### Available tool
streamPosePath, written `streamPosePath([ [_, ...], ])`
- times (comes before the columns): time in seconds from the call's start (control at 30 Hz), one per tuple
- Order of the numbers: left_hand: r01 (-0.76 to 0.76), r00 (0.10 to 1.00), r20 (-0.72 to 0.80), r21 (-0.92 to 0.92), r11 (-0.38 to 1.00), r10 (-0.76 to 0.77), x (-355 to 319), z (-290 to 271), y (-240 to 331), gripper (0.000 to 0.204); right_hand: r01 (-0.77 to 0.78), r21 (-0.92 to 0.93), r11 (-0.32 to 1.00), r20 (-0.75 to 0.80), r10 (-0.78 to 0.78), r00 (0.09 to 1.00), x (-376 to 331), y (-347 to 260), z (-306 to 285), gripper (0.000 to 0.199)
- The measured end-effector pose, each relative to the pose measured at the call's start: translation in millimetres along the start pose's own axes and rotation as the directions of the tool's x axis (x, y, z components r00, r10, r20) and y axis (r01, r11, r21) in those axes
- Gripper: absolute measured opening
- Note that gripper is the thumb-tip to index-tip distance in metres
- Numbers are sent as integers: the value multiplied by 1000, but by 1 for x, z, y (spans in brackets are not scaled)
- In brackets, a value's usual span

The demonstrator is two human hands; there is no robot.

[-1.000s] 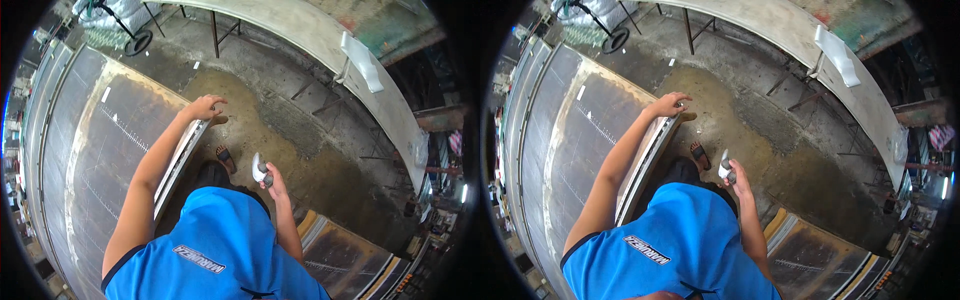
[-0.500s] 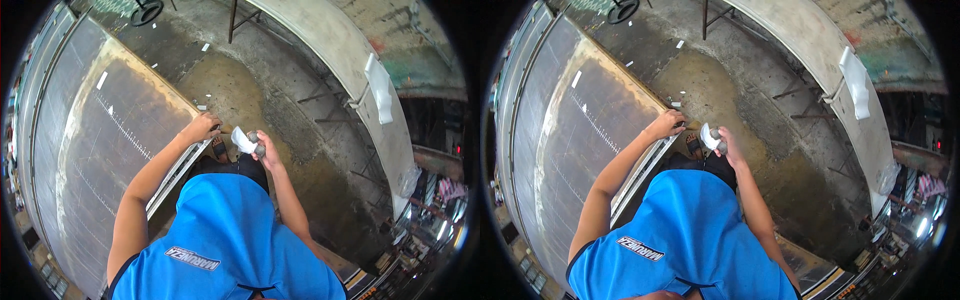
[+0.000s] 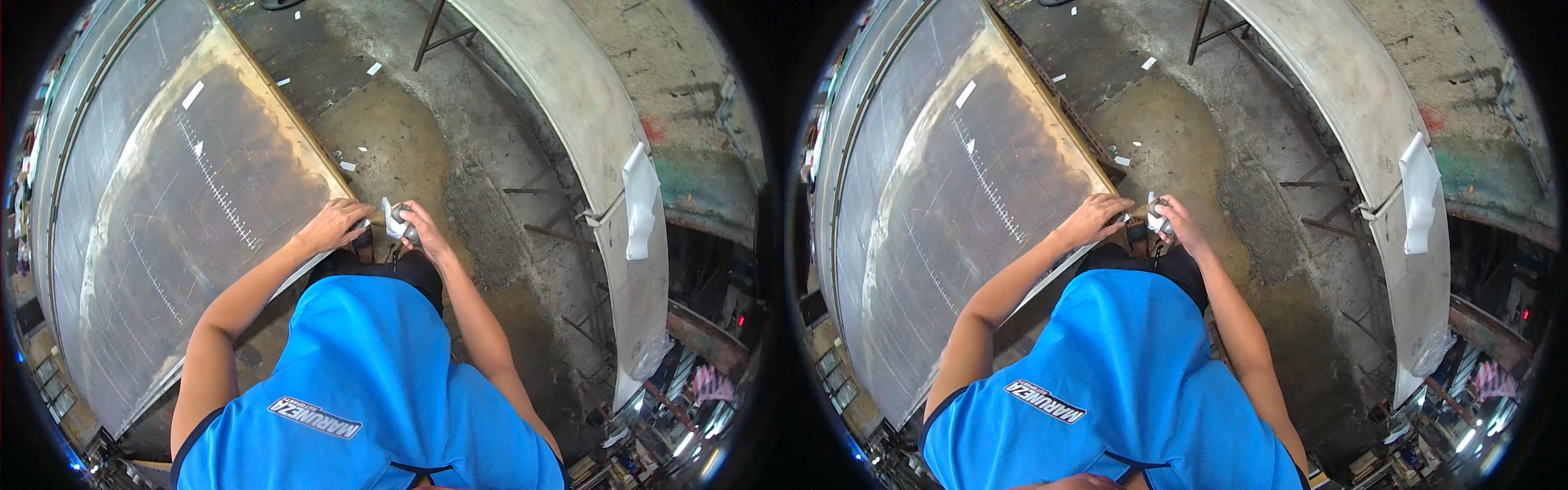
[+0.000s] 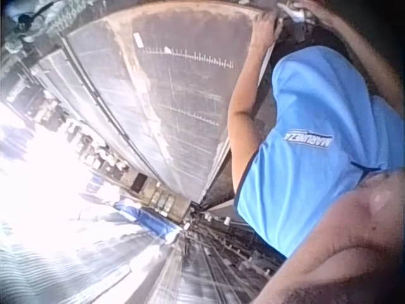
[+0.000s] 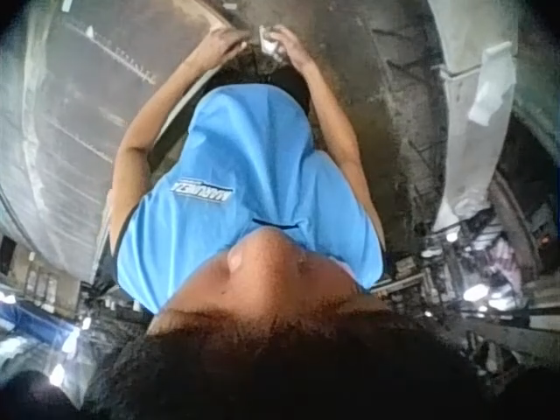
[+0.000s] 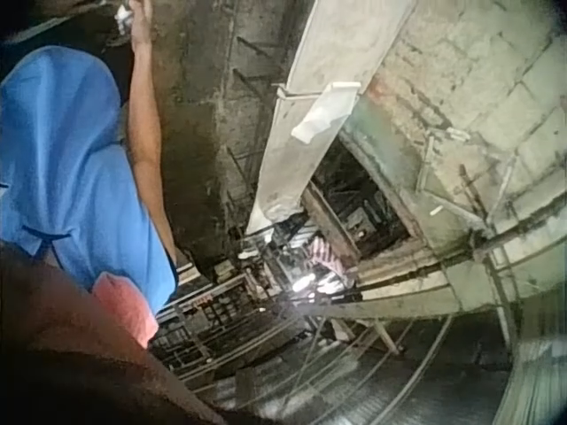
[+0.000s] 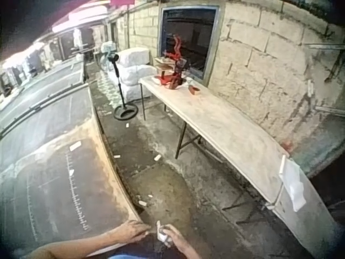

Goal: Assembling and tightening bolts on large metal industrial frames using a ratchet and socket.

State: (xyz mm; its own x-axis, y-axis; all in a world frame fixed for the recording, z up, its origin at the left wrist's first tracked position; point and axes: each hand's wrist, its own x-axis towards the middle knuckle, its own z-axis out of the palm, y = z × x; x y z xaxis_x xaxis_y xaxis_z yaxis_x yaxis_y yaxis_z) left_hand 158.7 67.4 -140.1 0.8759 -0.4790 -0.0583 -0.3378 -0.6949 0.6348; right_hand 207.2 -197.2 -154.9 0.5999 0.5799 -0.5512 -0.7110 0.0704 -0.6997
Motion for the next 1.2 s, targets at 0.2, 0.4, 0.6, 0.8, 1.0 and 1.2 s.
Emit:
streamPosePath([
  [0.2,215,972,-104,38,976,-210,-13,9,11,40,51,-448,893,21,-46,999,39,21,-1,32],
  [0.4,277,950,-193,147,950,-247,-11,20,16,52,358,-786,504,174,-376,910,54,37,2,43],
  [0.6,364,926,-162,138,921,-342,-10,17,21,54,212,-829,518,196,-87,977,46,4,24,50],
  [0.8,353,930,-141,89,931,-339,-20,14,15,59,339,-873,349,317,-121,941,50,-16,34,51],
  [1.0,342,928,-162,14,939,-336,-39,16,7,62,333,-905,265,337,-31,941,53,-23,35,50],
  [1.2,373,884,-260,-112,921,-389,-65,11,3,61,372,-896,243,366,-73,928,52,-24,40,46],
])
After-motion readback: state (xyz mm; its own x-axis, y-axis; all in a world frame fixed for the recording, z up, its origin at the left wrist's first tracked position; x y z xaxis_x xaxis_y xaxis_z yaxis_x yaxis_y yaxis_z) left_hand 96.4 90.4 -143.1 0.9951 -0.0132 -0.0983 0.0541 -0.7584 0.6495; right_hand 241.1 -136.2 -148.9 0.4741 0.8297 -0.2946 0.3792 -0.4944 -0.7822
